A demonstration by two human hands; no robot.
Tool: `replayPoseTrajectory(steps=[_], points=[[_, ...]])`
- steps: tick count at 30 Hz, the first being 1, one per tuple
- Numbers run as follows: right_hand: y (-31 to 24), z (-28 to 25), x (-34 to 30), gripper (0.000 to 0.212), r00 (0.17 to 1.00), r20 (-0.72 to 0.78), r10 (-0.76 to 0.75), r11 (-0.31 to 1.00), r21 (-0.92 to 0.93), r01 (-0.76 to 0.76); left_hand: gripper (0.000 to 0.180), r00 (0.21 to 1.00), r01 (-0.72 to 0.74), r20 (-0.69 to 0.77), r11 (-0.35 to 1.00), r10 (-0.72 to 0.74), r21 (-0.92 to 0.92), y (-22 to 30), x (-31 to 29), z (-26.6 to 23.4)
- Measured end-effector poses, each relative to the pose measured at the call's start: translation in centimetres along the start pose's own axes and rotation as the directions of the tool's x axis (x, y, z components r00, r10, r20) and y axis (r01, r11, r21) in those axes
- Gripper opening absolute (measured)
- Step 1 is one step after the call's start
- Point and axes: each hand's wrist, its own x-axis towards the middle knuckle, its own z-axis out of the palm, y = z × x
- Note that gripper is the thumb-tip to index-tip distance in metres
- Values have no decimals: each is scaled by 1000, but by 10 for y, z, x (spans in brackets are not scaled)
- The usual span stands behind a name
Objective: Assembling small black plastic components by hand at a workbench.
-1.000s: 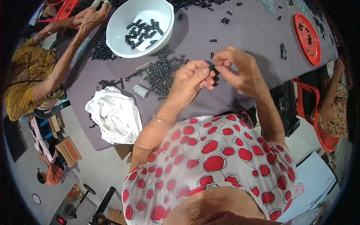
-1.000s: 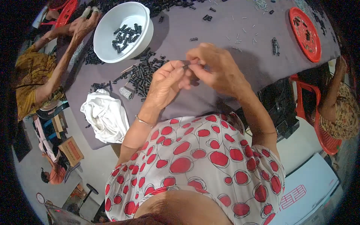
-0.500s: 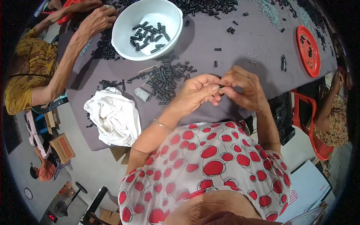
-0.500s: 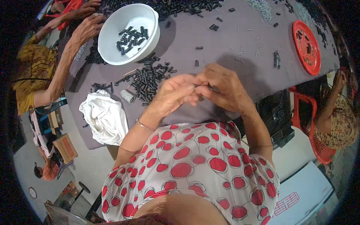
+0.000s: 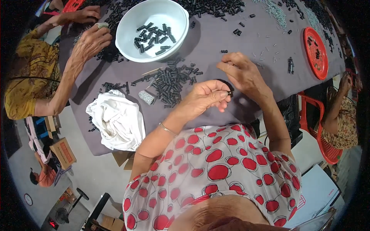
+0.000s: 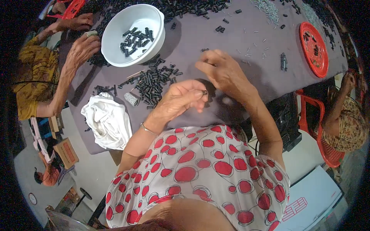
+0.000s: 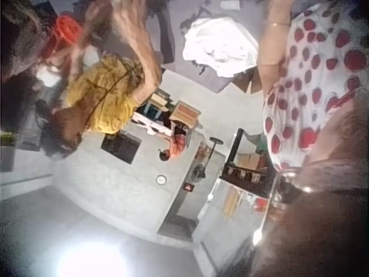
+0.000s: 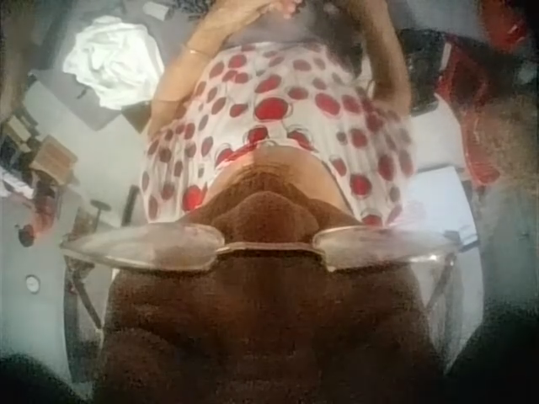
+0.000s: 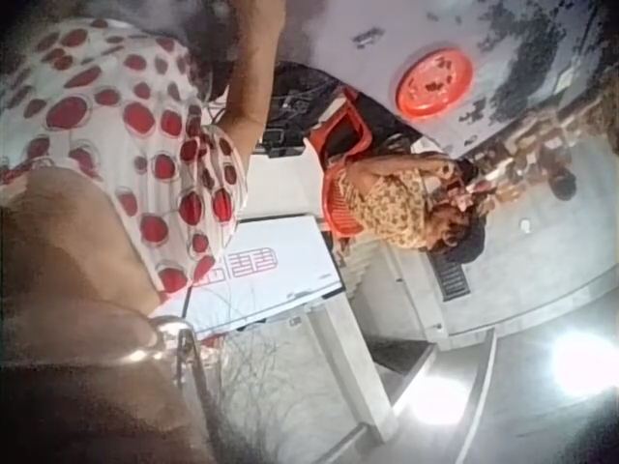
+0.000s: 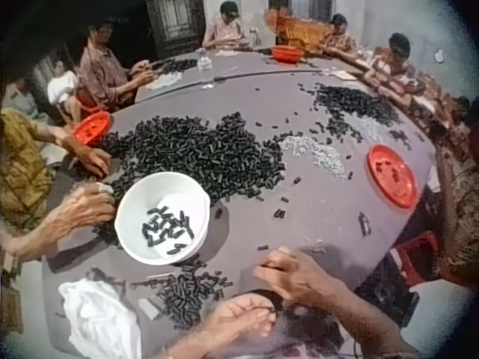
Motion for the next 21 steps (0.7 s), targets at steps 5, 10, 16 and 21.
replayPoseTrajectory(steps=[5, 10, 16, 21], points=[[7, 3, 2, 23, 984, 166, -70, 966, -236, 108, 19, 1000, 3, -21, 1000, -3, 3, 3, -1, 3], [3, 3, 14, 23, 964, 253, -80, 949, -277, 151, 19, 999, -40, -17, 999, 40, -11, 2, -1, 0], [7, 10, 9, 18, 998, 59, 18, 998, -65, -14, 18, 986, -122, -120, 991, 115, -49, 9, -1, 1], [-9, -6, 2, 11, 788, 143, 599, 489, 714, -502, 19, 957, -207, -224, 975, 184, -85, 8, 2, -4]])
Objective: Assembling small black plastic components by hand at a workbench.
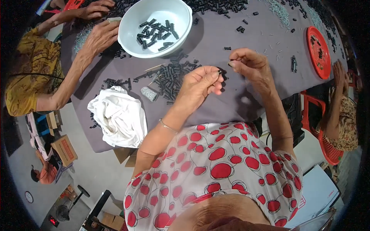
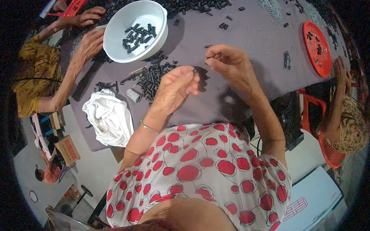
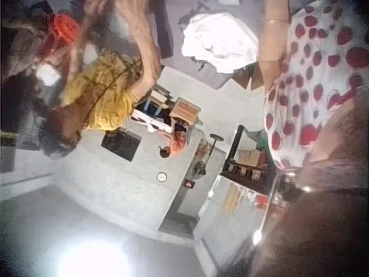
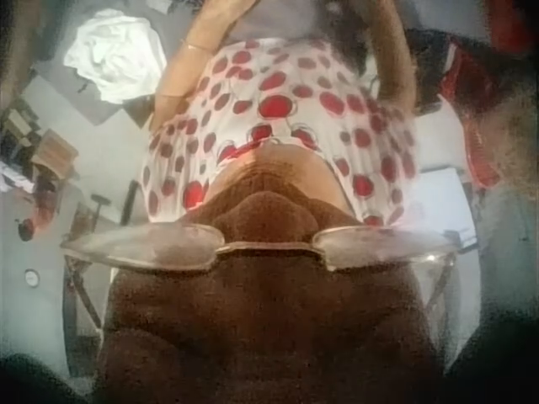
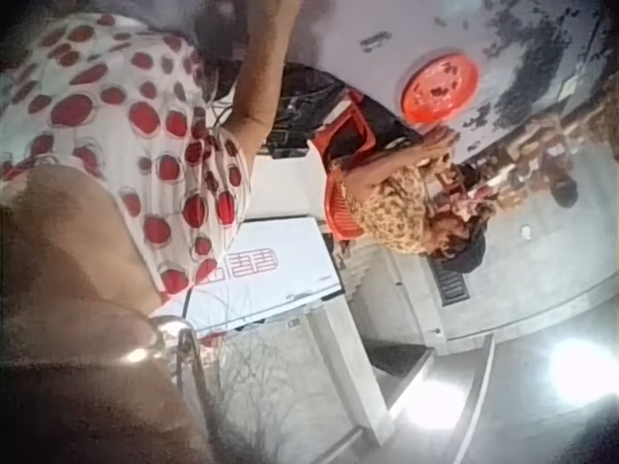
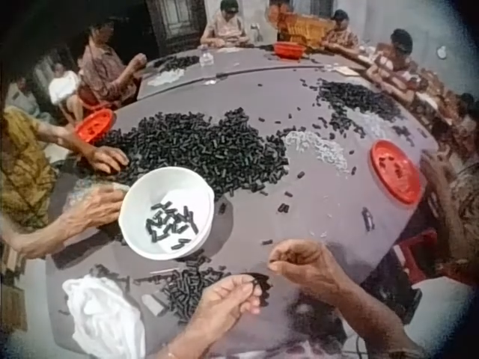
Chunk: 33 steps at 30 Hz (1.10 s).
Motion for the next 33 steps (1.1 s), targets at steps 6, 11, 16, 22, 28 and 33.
replayPoseTrajectory(steps=[6, 11, 16, 22, 28, 33], points=[[-9, 5, -11, 12, 990, 57, 127, 979, 154, -135, 20, 998, -17, -67, 998, 21, 59, 0, 0, 4], [-9, 13, -17, 11, 998, 12, 59, 988, 139, -60, 21, 998, -18, -60, 997, 23, 72, 0, 0, 5], [-11, 21, -23, 10, 991, -122, -48, 990, 125, 63, 21, 998, -12, -59, 998, 16, 67, -2, -1, 3], [-9, 32, -27, 12, 950, -207, -235, 947, -269, 176, 20, 998, -37, -50, 998, 40, 58, -5, -1, 4], [-1, 35, -27, 10, 938, -227, -262, 933, -306, 187, 20, 995, -70, -61, 995, 74, 68, -7, -1, 4], [1, 37, -29, 10, 933, -246, -262, 934, -310, 180, 19, 987, -135, -70, 977, 148, 166, -11, 2, 4]])
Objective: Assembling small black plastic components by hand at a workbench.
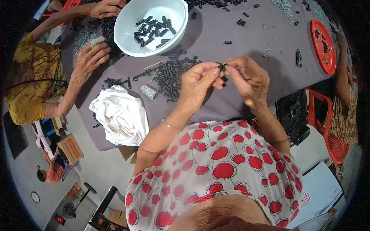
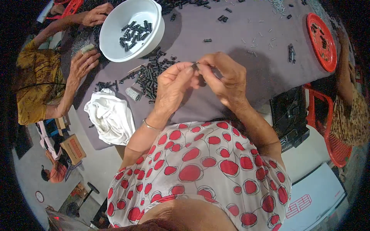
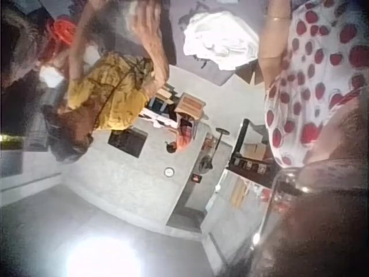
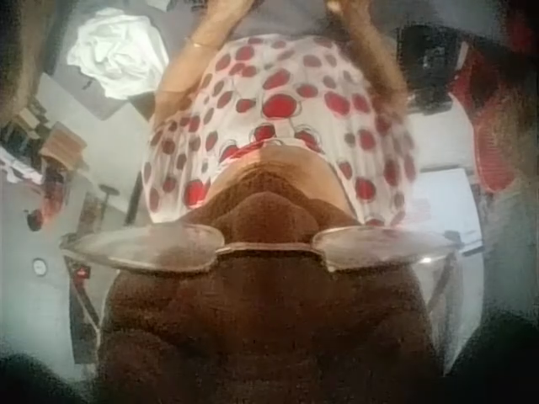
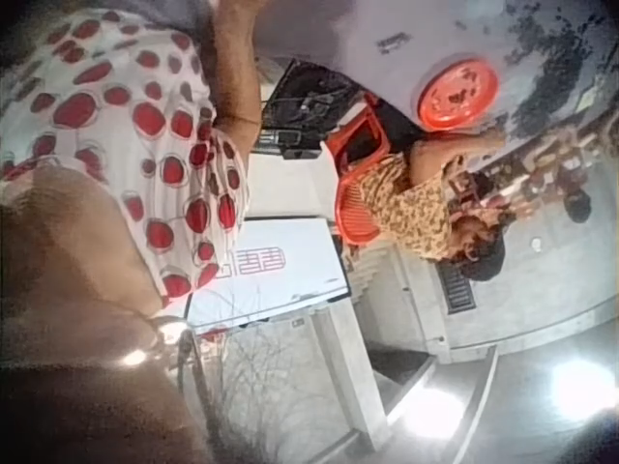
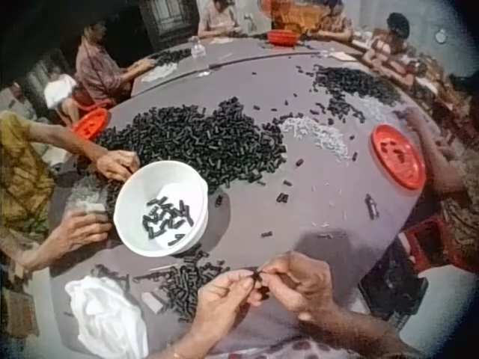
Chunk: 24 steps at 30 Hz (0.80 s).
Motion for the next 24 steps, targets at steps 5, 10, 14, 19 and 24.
replayPoseTrajectory(steps=[5, 10, 14, 19, 24], points=[[2, 3, -2, 10, 1000, -27, 6, 1000, -14, -7, 18, 999, -30, -11, 999, 30, 18, -7, 1, -2], [8, 3, -4, 11, 1000, 7, -2, 999, 46, 2, 18, 998, -61, -29, 998, 62, 23, -8, 0, -1], [10, 7, -5, 11, 1000, 3, -6, 998, 63, 6, 18, 996, -81, -30, 996, 83, 46, -11, 0, -2], [6, 7, -5, 11, 998, 55, 34, 990, 133, -41, 17, 994, -107, -20, 994, 107, 33, -14, -1, -4], [-3, 11, -7, 13, 996, 32, 87, 968, 234, -92, 18, 996, -77, -38, 997, 78, 21, -10, -1, 0]])
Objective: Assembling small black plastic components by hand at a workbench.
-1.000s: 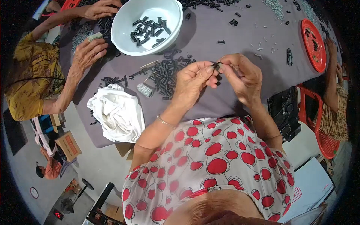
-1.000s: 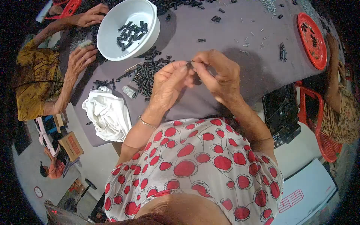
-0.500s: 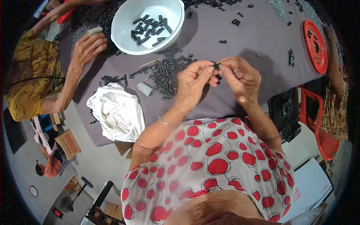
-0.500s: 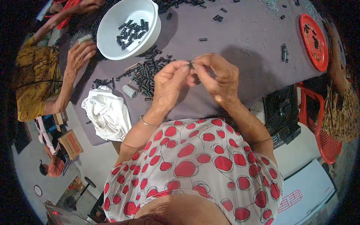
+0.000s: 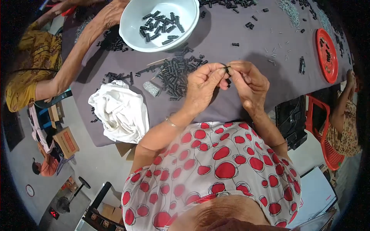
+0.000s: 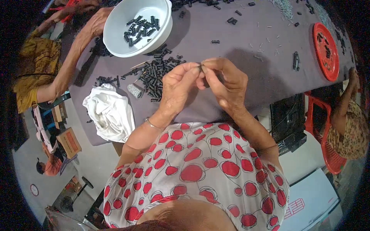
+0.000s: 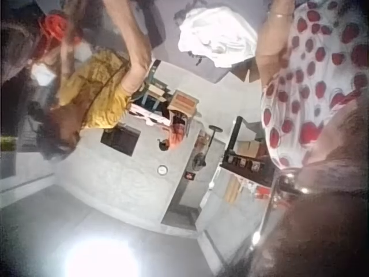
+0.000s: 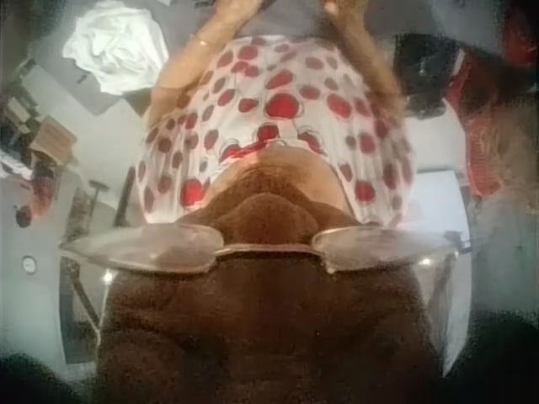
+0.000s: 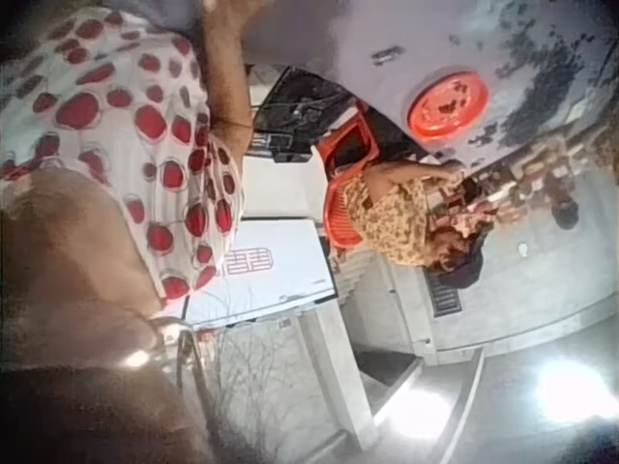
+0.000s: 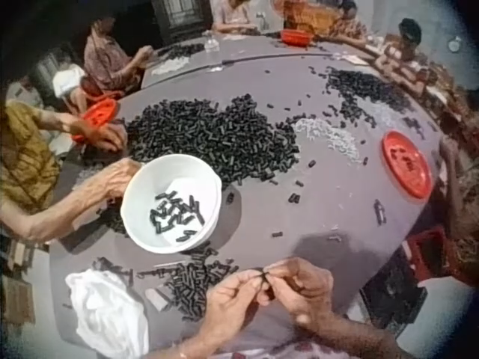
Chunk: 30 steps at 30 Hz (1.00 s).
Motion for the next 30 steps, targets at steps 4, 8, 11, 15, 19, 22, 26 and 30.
replayPoseTrajectory(steps=[4, 8, 11, 15, 19, 22, 26, 30], points=[[3, 3, 0, 15, 991, -28, -133, 986, -108, 129, 17, 1000, 17, -2, 998, -17, -56, -1, 0, -2], [13, 5, 2, 18, 984, -10, -179, 973, -146, 176, 17, 999, 42, -18, 994, -44, -99, 0, 1, -3], [15, 4, 1, 20, 969, -6, -248, 953, -182, 243, 17, 997, 77, -14, 991, -79, -113, 6, 0, -2], [7, 2, -3, 30, 968, 40, -246, 937, -244, 248, 15, 988, 147, 54, 983, -142, -112, 11, 0, -5], [6, 7, -8, 39, 948, 28, -317, 900, -305, 310, 15, 981, 180, 102, 974, -167, -141, 14, 1, -4], [12, 13, -4, 39, 886, 0, -464, 834, -337, 437, 16, 977, 207, 84, 964, -196, -166, 16, 1, -5], [19, 13, -3, 42, 856, -11, -518, 791, -387, 474, 17, 974, 219, 94, 959, -204, -183, 18, 2, -4], [16, 8, -2, 42, 854, 30, -519, 781, -390, 488, 18, 973, 217, 115, 961, -200, -172, 19, 2, -3]])
